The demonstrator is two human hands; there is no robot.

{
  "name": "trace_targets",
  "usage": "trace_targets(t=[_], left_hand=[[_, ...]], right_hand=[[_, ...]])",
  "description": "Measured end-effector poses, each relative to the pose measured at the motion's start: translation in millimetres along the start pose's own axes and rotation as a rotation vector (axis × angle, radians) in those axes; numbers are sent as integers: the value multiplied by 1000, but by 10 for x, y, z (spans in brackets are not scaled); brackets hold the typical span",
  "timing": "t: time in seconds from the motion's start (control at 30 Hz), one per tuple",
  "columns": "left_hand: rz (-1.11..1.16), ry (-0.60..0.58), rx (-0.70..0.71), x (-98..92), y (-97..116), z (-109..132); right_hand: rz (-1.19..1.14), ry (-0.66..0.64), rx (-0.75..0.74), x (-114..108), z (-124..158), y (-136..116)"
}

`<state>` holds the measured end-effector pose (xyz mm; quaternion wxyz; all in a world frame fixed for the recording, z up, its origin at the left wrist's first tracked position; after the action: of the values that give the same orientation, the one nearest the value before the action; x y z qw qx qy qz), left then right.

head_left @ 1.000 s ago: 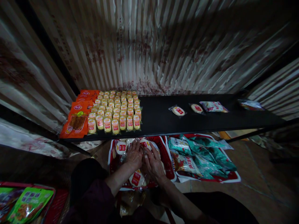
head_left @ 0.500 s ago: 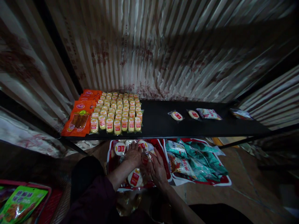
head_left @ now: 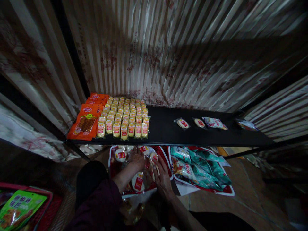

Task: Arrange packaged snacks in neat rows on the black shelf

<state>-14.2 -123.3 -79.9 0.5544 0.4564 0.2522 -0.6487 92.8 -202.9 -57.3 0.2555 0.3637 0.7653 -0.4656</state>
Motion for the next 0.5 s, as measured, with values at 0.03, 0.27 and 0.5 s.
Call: trace_targets(t=[0.03, 0.27, 0.5], left_hand=[[3, -5, 1, 5, -7, -5], [-6, -10, 35, 24, -56, 11], [-2, -8, 55, 29, -37, 26]], right_hand=[[13, 2, -4, 3, 0, 10], [408, -72, -48, -130, -107, 316], [672, -285, 149, -218, -135, 899]])
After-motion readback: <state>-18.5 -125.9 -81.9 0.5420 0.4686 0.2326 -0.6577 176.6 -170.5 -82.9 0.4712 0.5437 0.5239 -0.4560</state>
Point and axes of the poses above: each hand's wrist, its own z-axis away from the middle knuckle, its own x-axis out of the palm, y = z × x, the point moved 10 cm from there along -z, towards the middle knuckle, and after that the axes turned 10 degrees about -x, right-handed, at the moved point
